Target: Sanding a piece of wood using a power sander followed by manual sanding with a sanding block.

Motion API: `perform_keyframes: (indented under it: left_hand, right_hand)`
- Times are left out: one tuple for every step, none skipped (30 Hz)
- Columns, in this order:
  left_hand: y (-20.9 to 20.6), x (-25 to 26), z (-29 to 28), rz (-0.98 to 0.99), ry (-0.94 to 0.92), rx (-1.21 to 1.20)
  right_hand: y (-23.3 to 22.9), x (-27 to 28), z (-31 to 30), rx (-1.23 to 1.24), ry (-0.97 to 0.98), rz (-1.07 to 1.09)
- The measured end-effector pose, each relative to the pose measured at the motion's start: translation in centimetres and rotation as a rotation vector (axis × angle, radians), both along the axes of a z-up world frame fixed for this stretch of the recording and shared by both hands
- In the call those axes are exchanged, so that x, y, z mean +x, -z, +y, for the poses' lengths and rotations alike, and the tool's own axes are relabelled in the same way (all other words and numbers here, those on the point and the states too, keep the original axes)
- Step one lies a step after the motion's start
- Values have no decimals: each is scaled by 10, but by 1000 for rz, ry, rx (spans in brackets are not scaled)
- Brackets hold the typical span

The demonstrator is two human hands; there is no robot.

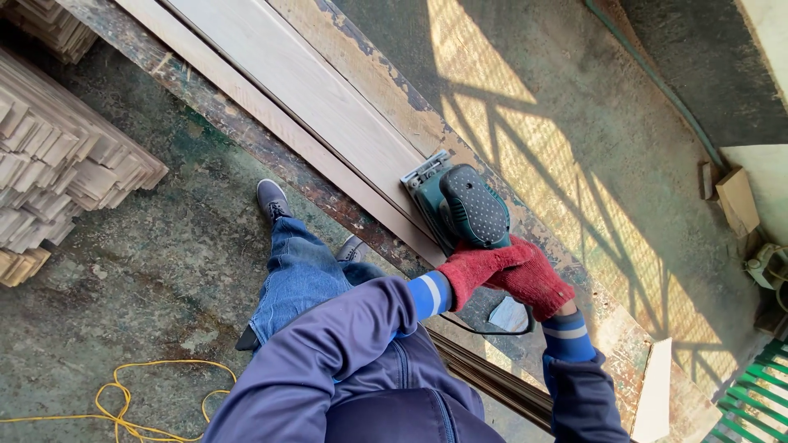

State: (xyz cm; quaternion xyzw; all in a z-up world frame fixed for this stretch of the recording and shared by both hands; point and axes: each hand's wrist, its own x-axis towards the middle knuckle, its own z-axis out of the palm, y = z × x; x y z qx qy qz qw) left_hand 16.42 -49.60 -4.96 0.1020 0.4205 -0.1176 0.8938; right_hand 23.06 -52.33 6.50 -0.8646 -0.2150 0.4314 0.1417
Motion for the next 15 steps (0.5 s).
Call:
perform_keyframes:
  left_hand:
    - [1,0,8,1,-2,-1]
    - [1,-1,16,24,-97,48]
    - [2,0,24,48,-192,98]
    - [-4,-4,36,48,-179,96]
    - [-10,-7,47,43,-239,125]
    - [-16,-10,54,37,-288,148]
    - [-10,-9,62,36,-264,142]
    - [-4,-8,69,60,-248,204]
    - [3,-6,76,83,-232,267]
    - [-1,-11,92,80,-208,267]
    - [-6,-14,109,81,-214,254]
    - [-10,-16,126,81,-213,247]
    - [-4,-24,138,76,-183,252]
    - [3,-30,148,90,-201,245]
    - [10,-34,159,104,-220,239]
  right_hand:
    - [5,5,7,-1,-2,1]
    - [9,8,13,13,-32,2]
    - [14,13,19,27,-61,3]
    - [3,7,36,26,-49,4]
    - [-9,2,53,21,-177,-27]
    - [-20,-3,66,11,-294,-60]
    - [-16,-2,74,4,-270,-59]
    - [-12,-1,83,103,-216,-39]
    - [-8,2,91,202,-162,-22]
    - [17,9,92,201,-138,-24]
    - [41,17,92,186,-319,-43]
    - [66,25,92,175,-494,-64]
    - [56,20,103,177,-464,-68]
    - [46,16,112,275,-601,-139]
    - [36,15,121,369,-740,-212]
